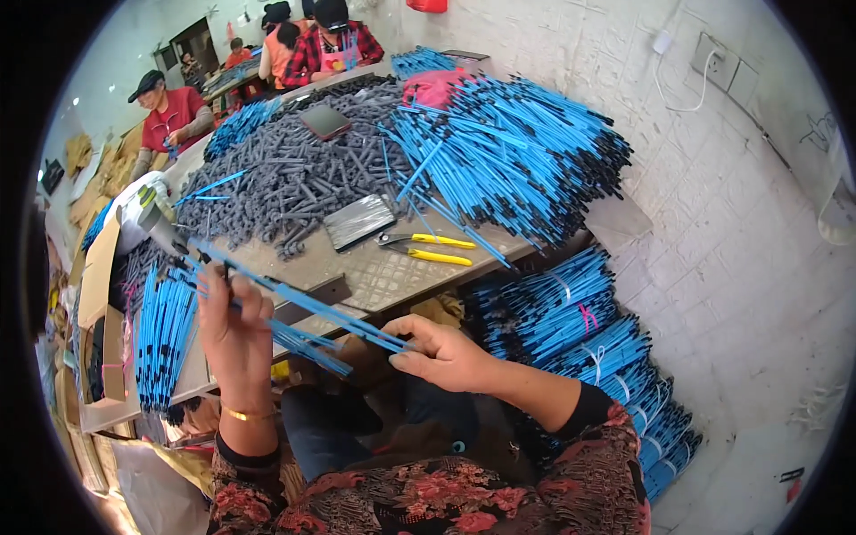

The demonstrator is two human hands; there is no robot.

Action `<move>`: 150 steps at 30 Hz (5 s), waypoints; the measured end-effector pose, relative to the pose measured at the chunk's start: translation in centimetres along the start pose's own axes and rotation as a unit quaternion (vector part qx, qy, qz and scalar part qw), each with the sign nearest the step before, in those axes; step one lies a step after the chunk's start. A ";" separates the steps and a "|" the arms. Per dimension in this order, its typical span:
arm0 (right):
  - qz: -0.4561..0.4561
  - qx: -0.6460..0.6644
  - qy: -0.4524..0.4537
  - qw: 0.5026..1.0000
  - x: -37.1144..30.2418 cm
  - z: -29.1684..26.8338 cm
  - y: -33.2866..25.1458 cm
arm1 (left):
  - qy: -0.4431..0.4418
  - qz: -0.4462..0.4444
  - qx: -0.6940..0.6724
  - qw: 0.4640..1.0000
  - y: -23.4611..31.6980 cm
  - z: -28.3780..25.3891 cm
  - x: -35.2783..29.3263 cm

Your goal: Assembling blue plastic filaments into black base components and crimping them together with a hand tool.

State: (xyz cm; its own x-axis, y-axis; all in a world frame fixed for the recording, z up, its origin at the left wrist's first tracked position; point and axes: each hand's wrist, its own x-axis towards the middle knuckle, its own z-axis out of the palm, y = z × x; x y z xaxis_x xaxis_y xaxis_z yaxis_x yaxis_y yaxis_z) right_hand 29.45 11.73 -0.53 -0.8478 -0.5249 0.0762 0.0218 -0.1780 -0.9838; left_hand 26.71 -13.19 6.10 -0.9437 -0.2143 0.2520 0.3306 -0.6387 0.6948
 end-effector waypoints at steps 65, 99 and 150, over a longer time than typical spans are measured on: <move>-0.071 -0.262 0.042 0.962 1.5 1.0 2.0 | 0.054 0.048 -0.021 0.997 1.2 -3.1 -1.3; -0.221 -0.517 0.166 0.810 3.0 -0.8 2.4 | 0.075 -0.047 0.023 0.996 3.0 -3.4 -1.4; 0.181 -0.032 -0.088 0.979 4.9 1.6 -0.9 | 0.010 -0.077 -0.054 0.996 5.0 -4.3 -3.3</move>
State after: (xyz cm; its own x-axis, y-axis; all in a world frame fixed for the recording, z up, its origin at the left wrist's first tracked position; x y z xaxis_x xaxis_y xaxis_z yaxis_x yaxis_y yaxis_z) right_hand 26.09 7.97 1.01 -0.6860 -0.6805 -0.2574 0.2657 0.0950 -0.9594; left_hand 31.42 -18.86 5.92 -0.9835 -0.1212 0.1346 0.1799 -0.7404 0.6477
